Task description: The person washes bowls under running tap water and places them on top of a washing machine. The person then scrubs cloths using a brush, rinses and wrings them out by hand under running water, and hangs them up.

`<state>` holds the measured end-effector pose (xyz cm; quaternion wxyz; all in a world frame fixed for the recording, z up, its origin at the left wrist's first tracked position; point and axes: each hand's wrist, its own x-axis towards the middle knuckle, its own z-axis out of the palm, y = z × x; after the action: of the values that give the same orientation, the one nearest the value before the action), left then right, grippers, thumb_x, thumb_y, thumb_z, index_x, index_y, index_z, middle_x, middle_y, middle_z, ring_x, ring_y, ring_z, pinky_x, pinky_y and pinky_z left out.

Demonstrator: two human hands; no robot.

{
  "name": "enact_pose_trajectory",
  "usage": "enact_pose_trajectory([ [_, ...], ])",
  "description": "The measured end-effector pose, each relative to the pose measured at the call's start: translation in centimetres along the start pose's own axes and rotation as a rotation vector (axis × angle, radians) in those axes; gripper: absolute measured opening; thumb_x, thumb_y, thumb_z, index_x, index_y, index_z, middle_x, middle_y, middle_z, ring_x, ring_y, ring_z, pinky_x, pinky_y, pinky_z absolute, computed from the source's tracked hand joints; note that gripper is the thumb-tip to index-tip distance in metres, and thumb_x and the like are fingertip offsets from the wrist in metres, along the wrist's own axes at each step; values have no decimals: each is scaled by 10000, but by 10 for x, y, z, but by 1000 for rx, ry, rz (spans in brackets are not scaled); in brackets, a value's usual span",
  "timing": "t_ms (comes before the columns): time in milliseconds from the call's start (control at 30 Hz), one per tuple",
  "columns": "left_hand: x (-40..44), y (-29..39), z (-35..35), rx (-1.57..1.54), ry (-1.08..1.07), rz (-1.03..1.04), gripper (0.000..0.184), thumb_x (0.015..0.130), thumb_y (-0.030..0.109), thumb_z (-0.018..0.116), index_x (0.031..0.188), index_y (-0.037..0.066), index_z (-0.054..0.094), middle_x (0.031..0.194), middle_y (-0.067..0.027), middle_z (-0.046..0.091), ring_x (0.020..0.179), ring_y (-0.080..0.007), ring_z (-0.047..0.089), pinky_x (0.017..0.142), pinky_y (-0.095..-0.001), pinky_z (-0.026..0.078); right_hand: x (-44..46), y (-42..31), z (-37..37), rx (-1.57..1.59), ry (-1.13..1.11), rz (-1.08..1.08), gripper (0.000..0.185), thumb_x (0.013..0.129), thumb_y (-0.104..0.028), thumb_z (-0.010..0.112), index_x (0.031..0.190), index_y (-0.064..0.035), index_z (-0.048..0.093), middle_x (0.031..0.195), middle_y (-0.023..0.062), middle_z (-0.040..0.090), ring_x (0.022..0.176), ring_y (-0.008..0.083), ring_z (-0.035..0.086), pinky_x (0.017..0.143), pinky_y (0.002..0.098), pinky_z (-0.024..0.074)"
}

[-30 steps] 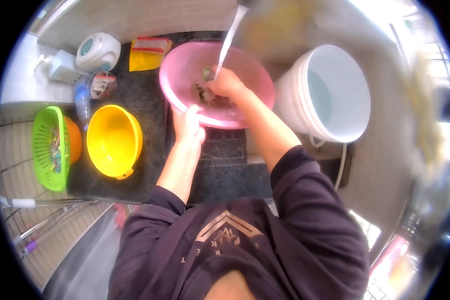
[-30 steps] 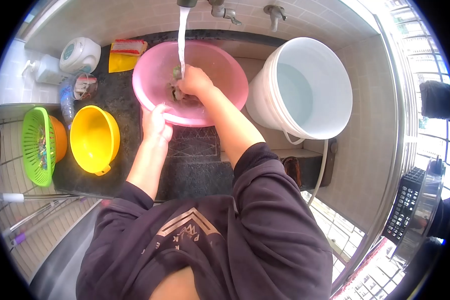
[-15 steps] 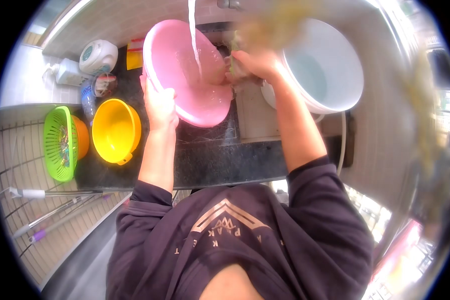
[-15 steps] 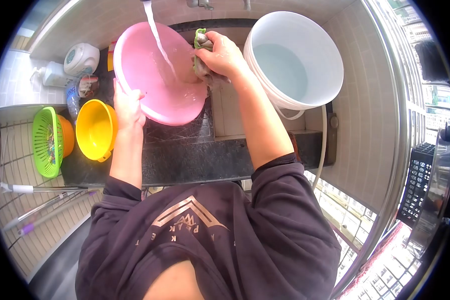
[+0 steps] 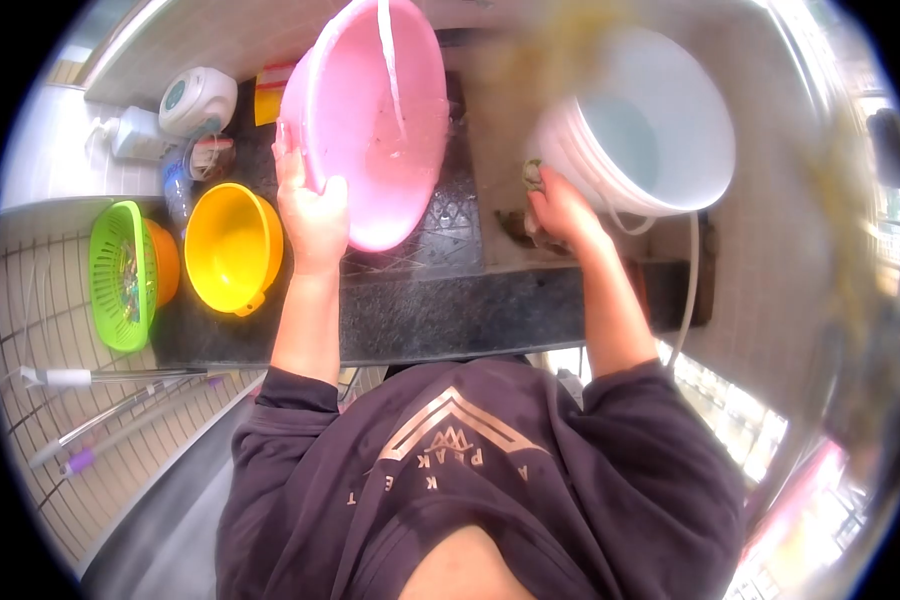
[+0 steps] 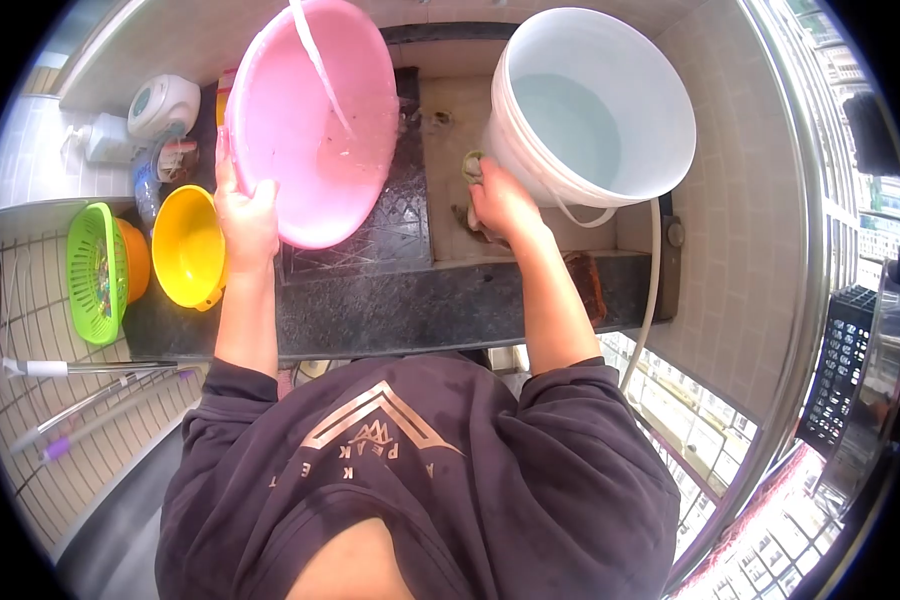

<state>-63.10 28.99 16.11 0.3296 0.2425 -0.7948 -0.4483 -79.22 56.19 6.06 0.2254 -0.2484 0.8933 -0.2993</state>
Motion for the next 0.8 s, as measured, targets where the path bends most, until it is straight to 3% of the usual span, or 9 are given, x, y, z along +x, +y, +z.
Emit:
enact_pose_trajectory([
  [133, -7, -1, 7, -16, -3, -1, 597, 893, 34, 573, 1461, 50, 389, 1515, -167, 383, 1437, -323, 300, 1175, -405, 244, 22, -79, -5, 402, -34, -79, 497, 911, -264, 605, 1315, -21, 448, 1124, 256, 624, 1079, 360, 615, 920, 415, 481],
  [267, -10, -17, 11, -243, 30, -94, 588, 931, 53, 580, 1477, 55, 362, 1484, -162, 424, 1354, -295, 427, 1111, -378, 349, 38, -181, 30, 1406, -322, -64, 400, 989, -277, 503, 1296, -22, 492, 1171, 126, 618, 1017, 175, 604, 878, 345, 495],
  [333, -12, -22, 6, -265, 20, -166, 590, 935, 30, 567, 1483, 52, 351, 1468, -161, 443, 1315, -278, 470, 1078, -360, 387, 37, -209, 67, 1760, -547, 198, 364, 1019, -276, 436, 1265, -29, 537, 1145, 103, 625, 993, 159, 605, 857, 311, 491],
  [400, -12, -23, -2, -350, -5, -267, 603, 905, -38, 543, 1475, 35, 360, 1409, -157, 492, 1284, -260, 492, 1069, -351, 392, 30, -210, 100, 1546, -488, 167, 369, 1021, -303, 416, 1183, -23, 592, 1117, 100, 637, 980, 156, 605, 850, 303, 491],
  [467, -11, -32, -9, -391, -31, -291, 617, 881, -75, 526, 1469, 21, 363, 1380, -153, 510, 1266, -249, 503, 1065, -346, 395, 39, -190, 153, 941, -207, -455, 400, 961, -338, 451, 1179, -49, 620, 1074, 182, 657, 991, 312, 622, 888, 369, 476],
  [533, -13, -38, -11, -385, 9, -294, 599, 811, -117, 497, 1398, -23, 423, 1273, -144, 567, 1161, -220, 561, 1005, -326, 438, 61, -153, 166, 397, -483, -509, 425, 932, -364, 458, 1204, -79, 617, 1147, 183, 621, 1101, 366, 569, 930, 434, 450],
  [600, -11, -36, -13, -392, 28, -326, 573, 785, -126, 480, 1351, -42, 456, 1229, -140, 587, 1108, -213, 583, 971, -313, 458, 72, -108, 174, -4, -277, -430, 418, 927, -380, 450, 1175, -91, 621, 1246, 149, 565, 1215, 345, 499, 1018, 471, 384],
  [733, -10, -36, -21, -298, 57, -386, 529, 779, -104, 468, 1305, -47, 482, 1186, -134, 602, 1064, -211, 596, 945, -304, 468, 164, -58, 117, -687, -59, -755, 411, 911, -355, 516, 1228, -108, 600, 1314, 142, 504, 1334, 283, 380, 1130, 478, 234],
  [800, -16, -42, -18, -322, 55, -353, 520, 789, -82, 479, 1308, -45, 483, 1186, -138, 604, 1076, -226, 597, 950, -315, 469, 170, -52, 138, -652, 212, -644, 424, 905, -336, 538, 1250, -92, 577, 1324, 134, 500, 1345, 277, 360, 1125, 486, 237],
])
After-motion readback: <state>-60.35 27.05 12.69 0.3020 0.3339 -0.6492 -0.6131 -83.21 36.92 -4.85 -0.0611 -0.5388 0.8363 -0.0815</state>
